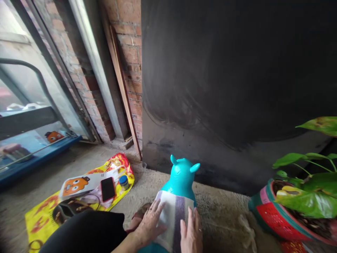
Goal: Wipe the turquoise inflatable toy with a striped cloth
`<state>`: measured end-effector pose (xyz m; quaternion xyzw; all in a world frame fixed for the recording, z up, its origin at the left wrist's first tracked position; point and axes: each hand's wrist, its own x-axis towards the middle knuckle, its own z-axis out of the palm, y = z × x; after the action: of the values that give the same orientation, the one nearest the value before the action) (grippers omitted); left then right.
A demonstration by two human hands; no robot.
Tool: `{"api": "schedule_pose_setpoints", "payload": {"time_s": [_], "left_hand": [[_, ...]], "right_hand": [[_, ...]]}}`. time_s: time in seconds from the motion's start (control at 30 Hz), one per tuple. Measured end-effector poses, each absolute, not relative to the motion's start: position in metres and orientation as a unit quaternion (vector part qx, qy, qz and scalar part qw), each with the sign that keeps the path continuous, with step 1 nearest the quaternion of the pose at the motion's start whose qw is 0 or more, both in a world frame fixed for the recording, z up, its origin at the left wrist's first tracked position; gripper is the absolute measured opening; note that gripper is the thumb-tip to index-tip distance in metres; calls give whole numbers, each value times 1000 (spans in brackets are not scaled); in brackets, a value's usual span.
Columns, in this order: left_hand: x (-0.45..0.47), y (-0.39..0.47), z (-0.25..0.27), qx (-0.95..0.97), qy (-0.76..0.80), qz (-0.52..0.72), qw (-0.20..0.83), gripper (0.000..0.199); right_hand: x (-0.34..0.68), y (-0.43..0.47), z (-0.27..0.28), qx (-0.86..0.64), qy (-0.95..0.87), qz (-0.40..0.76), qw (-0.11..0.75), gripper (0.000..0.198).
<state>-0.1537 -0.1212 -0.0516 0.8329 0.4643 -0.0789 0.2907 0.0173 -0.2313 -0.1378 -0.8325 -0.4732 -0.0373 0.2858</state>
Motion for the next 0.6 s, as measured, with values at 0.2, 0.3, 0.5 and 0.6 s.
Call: {"api": "schedule_pose_setpoints", "payload": {"time_s": [0.2,0.3,0.5,0.6], "left_hand": [[-130,-115,-104,815,487,-124,288,106],[-129,-109,-113,838,447,-128,286,116],[-134,-109,-105,832,444,-124,307,134],[-142,-120,-98,836,434,-129,310,127]], "right_hand": [[-16,-188,-172,-863,-478,-92,132,59],[-19,-190,-178,-861,-480,-123,113,59],[-19,-190,-160,-871,-474,-101,86,56],[-32,-204,-161,-880,-457,-100,85,57]]}}
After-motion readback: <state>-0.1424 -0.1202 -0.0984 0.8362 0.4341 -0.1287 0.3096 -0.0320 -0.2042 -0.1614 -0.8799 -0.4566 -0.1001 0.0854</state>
